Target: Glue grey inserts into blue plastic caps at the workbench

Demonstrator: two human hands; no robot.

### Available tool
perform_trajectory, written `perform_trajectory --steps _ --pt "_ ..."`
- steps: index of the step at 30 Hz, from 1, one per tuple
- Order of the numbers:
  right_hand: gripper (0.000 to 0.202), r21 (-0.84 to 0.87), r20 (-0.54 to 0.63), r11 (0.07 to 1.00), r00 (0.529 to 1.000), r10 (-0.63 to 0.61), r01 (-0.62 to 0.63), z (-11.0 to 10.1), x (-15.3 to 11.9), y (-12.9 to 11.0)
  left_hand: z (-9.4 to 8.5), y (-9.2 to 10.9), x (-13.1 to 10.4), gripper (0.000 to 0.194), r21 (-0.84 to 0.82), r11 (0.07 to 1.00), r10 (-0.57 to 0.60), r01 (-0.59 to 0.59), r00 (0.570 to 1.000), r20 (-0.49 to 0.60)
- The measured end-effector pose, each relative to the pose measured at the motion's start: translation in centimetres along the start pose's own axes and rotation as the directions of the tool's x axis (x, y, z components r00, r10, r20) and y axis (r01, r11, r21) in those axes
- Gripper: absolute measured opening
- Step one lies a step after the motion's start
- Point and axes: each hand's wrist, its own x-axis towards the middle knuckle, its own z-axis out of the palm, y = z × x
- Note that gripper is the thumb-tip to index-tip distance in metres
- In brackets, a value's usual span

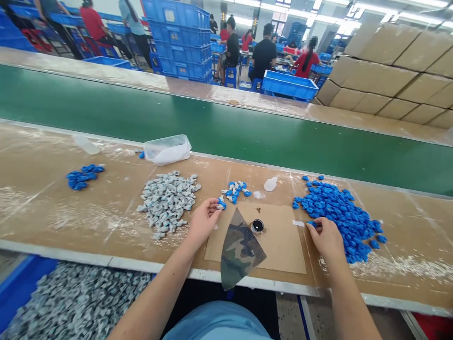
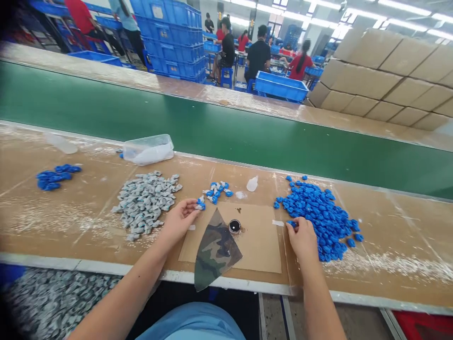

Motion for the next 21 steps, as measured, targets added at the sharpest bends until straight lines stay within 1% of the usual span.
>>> perform_trajectory --steps 2,3,5,7,8,10,12,13,15,17,19,21 --pt "0.029 0.021 0.049 1.0 0.999 0.01 -0.011 -0.2 0.0 0.0 0.3 -0.1 0.1 0.029 0.033 0.999 0.033 -0.033 0.999 -0.009" --pt "0.032 0.034 0.064 0.999 0.998 0.004 -0.006 -0.3 0.0 0.1 0.3 -0.1 0.0 0.031 0.075 0.995 0.062 -0.061 0.998 -0.016" --pt "0.039 0.059 0.066 0.998 0.998 -0.005 0.001 -0.6 -0.2 0.2 -0.2 -0.1 -0.4 0.033 0.218 0.964 0.16 -0.15 0.987 -0.027" --pt "0.045 0.08 0.054 0.996 0.998 0.034 -0.038 -0.9 -0.5 0.2 -1.5 -0.1 -0.9 0.032 0.412 0.878 0.288 -0.245 0.957 -0.044" --pt "0.046 0.097 0.055 0.992 0.995 0.081 -0.086 -1.1 -0.6 0.1 -2.2 -0.1 -1.2 0.031 0.511 0.817 0.343 -0.266 0.937 -0.061" --pt "0.049 0.168 0.081 0.963 0.977 0.198 -0.209 -1.6 -1.0 -0.6 -3.8 -0.2 -1.4 0.027 0.677 0.695 0.412 -0.244 0.906 -0.097" --pt "0.05 0.306 0.145 0.901 0.95 0.276 -0.308 -2.0 -1.5 -1.7 -5.2 -0.3 -1.3 0.025 0.777 0.598 0.427 -0.195 0.898 -0.104" --pt "0.05 0.386 0.181 0.86 0.941 0.285 -0.334 -2.2 -1.8 -2.5 -5.6 -0.4 -1.1 0.024 0.807 0.562 0.423 -0.181 0.902 -0.091" --pt "0.048 0.526 0.248 0.778 0.937 0.246 -0.343 -2.3 -2.3 -3.9 -6.2 -0.5 -0.6 0.022 0.838 0.514 0.41 -0.18 0.911 -0.056" --pt "0.044 0.618 0.287 0.721 0.944 0.166 -0.314 -2.4 -2.8 -5.2 -6.4 -0.5 -0.2 0.021 0.841 0.502 0.406 -0.203 0.913 -0.022" --pt "0.041 0.674 0.303 0.687 0.95 0.077 -0.271 -2.4 -3.5 -6.4 -6.4 -0.3 -0.1 0.019 0.819 0.52 0.422 -0.24 0.907 -0.002" --pt "0.039 0.716 0.329 0.651 0.944 0.008 -0.254 -2.4 -4.1 -7.5 -6.3 0.0 -0.4 0.017 0.767 0.575 0.458 -0.285 0.889 -0.014"
